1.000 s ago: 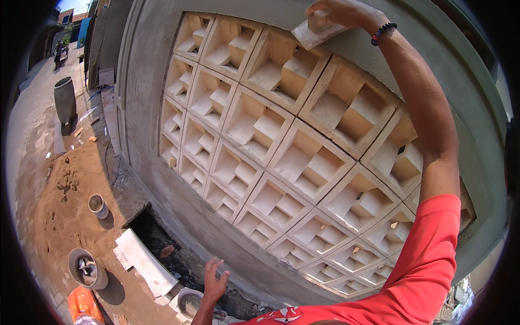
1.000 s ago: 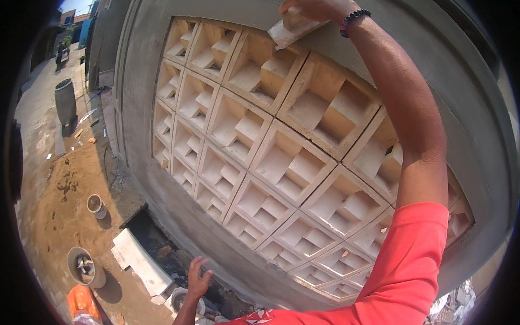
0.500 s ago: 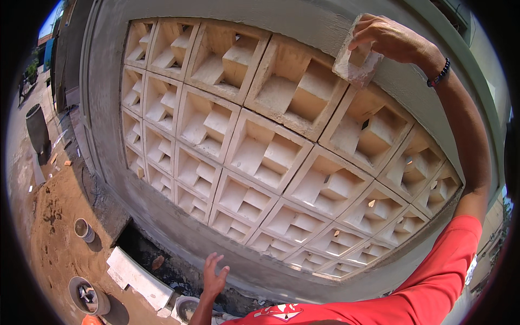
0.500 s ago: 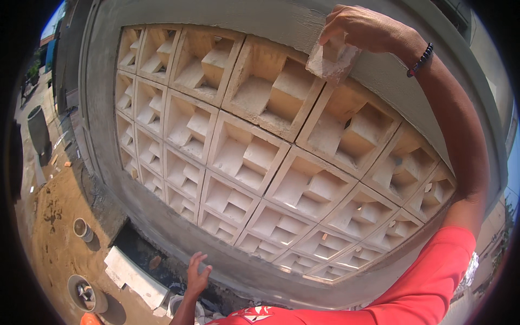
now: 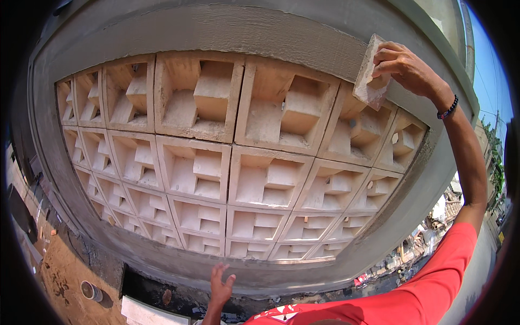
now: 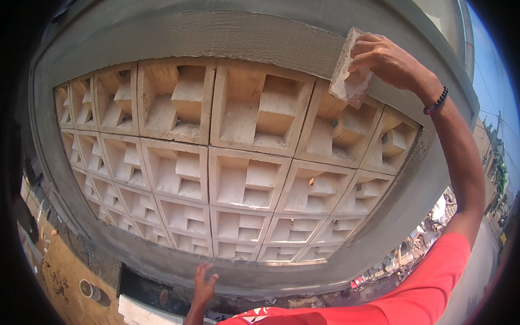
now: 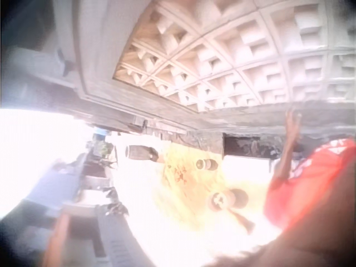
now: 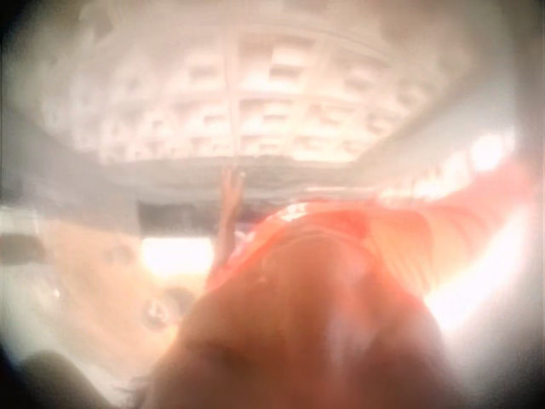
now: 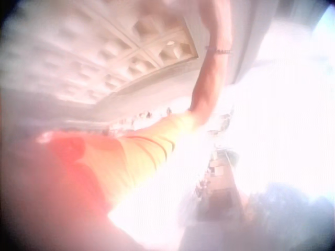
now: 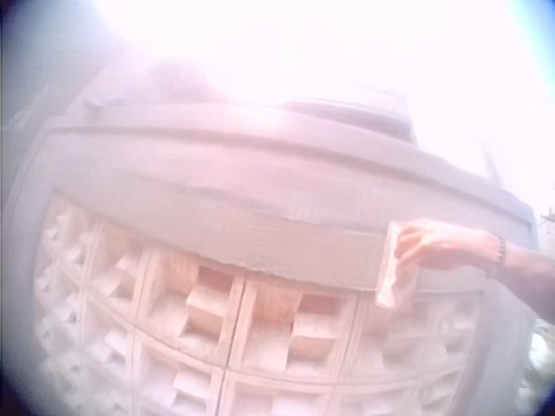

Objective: The person applies cement to a decorative lattice wall using a trowel and float. They repeatedly scoop cement from a bucket, spread it over the wall surface, and smooth it with the float.

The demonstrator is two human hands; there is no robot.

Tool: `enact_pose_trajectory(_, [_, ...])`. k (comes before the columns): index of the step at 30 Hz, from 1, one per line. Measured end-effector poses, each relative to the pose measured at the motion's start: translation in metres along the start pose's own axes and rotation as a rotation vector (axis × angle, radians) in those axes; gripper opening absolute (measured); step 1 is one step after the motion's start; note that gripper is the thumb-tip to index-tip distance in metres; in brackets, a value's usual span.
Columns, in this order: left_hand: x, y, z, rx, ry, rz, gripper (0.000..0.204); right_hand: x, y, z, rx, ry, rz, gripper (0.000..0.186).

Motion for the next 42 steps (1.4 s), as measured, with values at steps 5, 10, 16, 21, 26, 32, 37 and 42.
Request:
enact_pose_trajectory(5, [0.013,0.002,-0.006,0.025,-0.047,0.053,0.038,0.002,0.120,-0.022,0.442,-0.103,0.052,0.038])
enact_pose_trajectory(10, [0.024,0.003,-0.008,0.051,-0.068,0.125,0.039,0.010,0.162,0.014,0.689,-0.109,-0.448,0.048])
enact_pose_trajectory(16, [0.029,-0.002,-0.022,0.097,-0.141,0.222,0.042,0.047,0.057,0.079,0.849,0.107,-0.652,0.044])
enact_pose_trajectory(21, [0.040,-0.004,-0.043,0.147,-0.106,0.266,0.043,0.067,-0.004,0.078,0.894,-0.008,-0.910,0.038])
enact_pose_trajectory(26, [0.047,0.000,-0.028,0.144,-0.078,0.269,0.044,0.089,0.013,0.061,1.116,-0.016,-0.858,0.042])
enact_pose_trajectory(32, [0.055,-0.003,-0.040,0.129,-0.103,0.304,0.044,0.102,0.103,0.031,1.335,0.035,-0.843,0.041])
enact_pose_trajectory(37, [0.066,-0.007,-0.048,0.179,-0.106,0.296,0.044,0.118,0.184,0.003,1.533,0.103,-0.796,0.043])
enact_pose_trajectory(42, [0.080,-0.008,-0.047,0.223,-0.143,0.287,0.043,0.135,0.269,-0.026,1.693,0.155,-0.733,0.042])
Point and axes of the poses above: each hand's wrist, its own y-axis away from the middle knuckle, its own x-axis out of the palm, z = x × y, the point moved 1 cm from there along -y, towards the middle knuckle, and after that the axes turned 3 degrees about -z, right-handed, at the moved point
